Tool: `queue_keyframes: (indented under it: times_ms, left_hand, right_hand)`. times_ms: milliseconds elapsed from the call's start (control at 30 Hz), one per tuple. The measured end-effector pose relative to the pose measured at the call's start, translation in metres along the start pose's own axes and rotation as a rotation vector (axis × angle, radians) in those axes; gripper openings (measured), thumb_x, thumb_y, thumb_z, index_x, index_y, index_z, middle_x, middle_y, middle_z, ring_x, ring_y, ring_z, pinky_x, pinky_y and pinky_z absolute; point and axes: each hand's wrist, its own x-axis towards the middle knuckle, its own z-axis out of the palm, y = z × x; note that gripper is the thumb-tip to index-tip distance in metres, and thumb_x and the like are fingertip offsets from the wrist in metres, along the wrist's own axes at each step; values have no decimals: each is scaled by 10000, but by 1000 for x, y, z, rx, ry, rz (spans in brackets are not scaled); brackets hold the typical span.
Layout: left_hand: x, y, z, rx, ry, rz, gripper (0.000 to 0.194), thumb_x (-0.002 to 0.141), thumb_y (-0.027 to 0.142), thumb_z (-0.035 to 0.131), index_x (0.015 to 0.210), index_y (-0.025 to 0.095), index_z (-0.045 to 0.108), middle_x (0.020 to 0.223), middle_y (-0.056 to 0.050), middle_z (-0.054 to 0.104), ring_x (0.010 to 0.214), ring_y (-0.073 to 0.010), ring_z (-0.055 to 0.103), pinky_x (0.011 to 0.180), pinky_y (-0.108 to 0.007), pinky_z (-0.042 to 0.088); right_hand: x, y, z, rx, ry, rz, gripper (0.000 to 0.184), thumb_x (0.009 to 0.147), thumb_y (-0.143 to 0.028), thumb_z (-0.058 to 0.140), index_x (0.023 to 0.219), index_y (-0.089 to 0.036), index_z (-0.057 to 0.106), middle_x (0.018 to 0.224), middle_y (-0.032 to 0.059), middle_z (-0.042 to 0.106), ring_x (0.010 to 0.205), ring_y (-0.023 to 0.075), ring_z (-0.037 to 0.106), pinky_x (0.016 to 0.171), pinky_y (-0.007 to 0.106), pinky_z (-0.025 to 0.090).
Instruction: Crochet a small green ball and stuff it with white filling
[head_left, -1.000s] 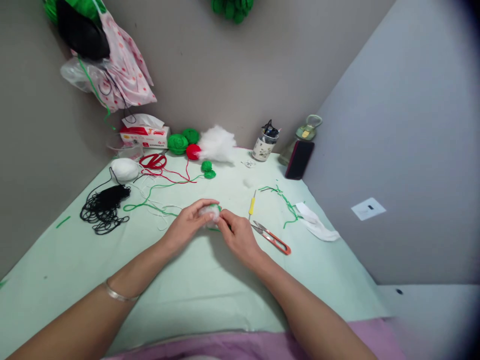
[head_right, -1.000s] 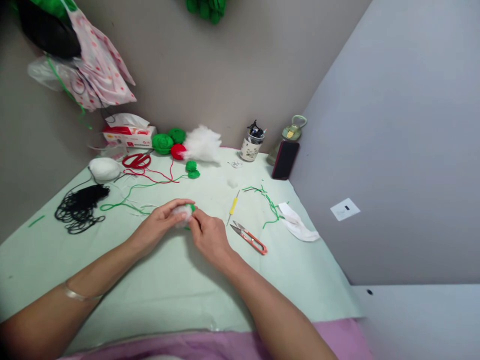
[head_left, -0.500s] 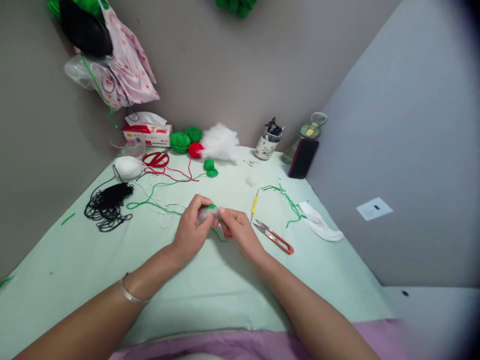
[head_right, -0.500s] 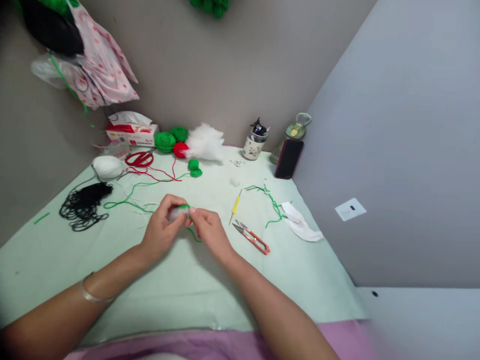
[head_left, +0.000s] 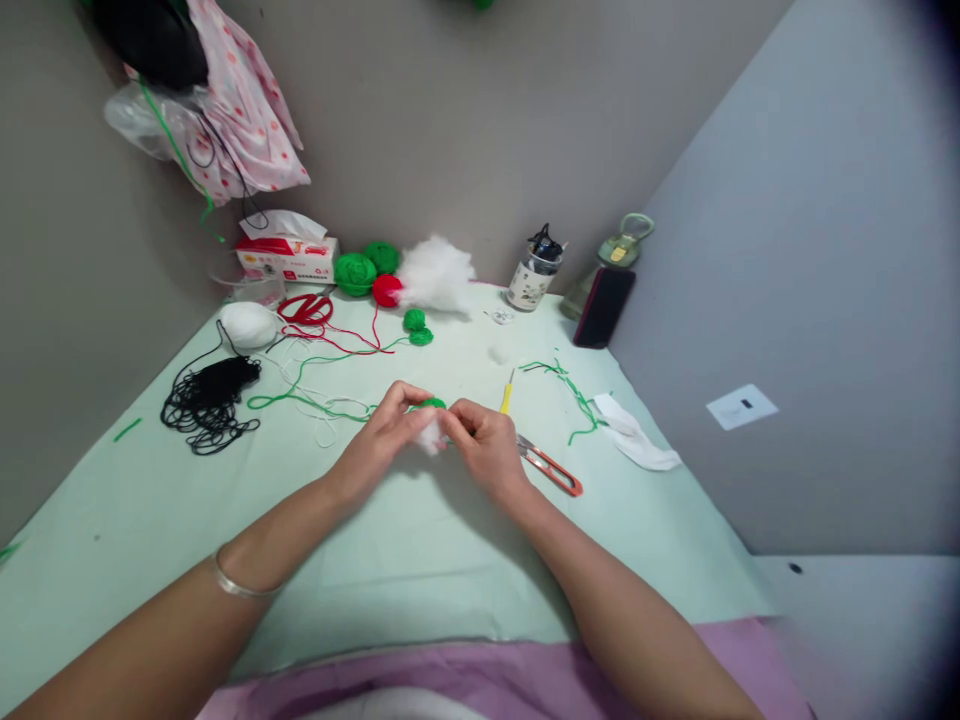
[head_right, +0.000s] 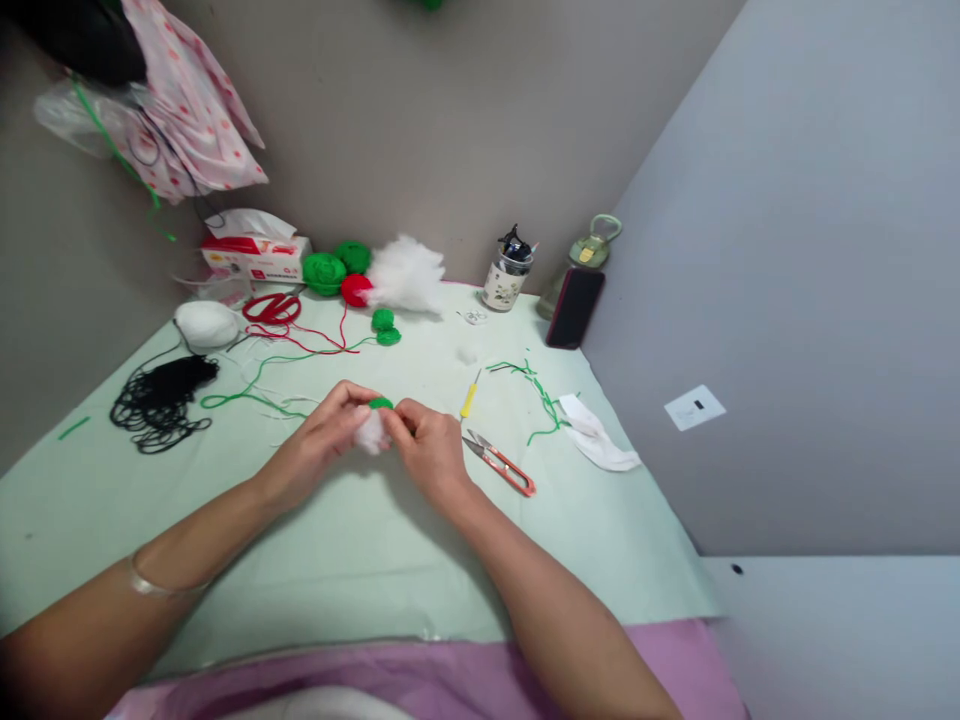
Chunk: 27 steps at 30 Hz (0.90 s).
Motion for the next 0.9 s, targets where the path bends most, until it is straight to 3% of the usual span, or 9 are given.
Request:
queue_keyframes:
  times_ms: [67,200,300,567,700,900]
  left_hand:
    - [1,-2,-3,-38,-26,-20,259,953,443,602,1041,205,549,940,-6,626,817,-165,685,766,-309,541]
    - [6,-10,-7,-67,-30,-20,311,850,382,767,1018,211,568,940,25,614,770,-134,687,720,-258,522]
    - [8,-13,-8,-68,-9,-17,316,835,379,778,993,214,561,836,39,627,695,-141,686,659,-257,512]
    - [11,-17,-3,-15,219,30,217,752,178,740,809,209,533,742,63,613,553,-87,535,538,-218,404]
    - [10,-20,1,-55,250,0,163,759,163,691,754,202,532,707,50,594,604,-101,514,553,-209,399]
    - [2,-8,9,-177,148,-50,193,880,353,627,784,217,530,759,35,560,674,-138,538,601,-250,492]
  right_hand:
    - [-1,-2,-3,-33,-4,-20,392,887,-474,556,607,-205,503,543,-55,399,548,106,323,558,265,235]
    - [-2,-6,-9,-111,-26,-84,387,930,-458,519,634,-209,496,553,-54,417,544,106,355,569,253,264]
    - [-4,-9,-13,-157,-83,-144,383,985,-447,441,687,-216,509,574,-49,437,549,113,388,585,245,284]
    - [-10,-9,-1,-369,-226,-241,216,1006,-274,403,892,-207,575,643,-22,532,565,136,430,612,249,303]
    - [-9,-9,2,-454,-240,-304,187,984,-244,431,880,-197,579,674,-2,560,611,145,455,628,260,298]
    - [-4,-12,-7,-179,-83,-94,299,923,-370,516,668,-212,502,574,-56,431,555,109,362,576,248,265]
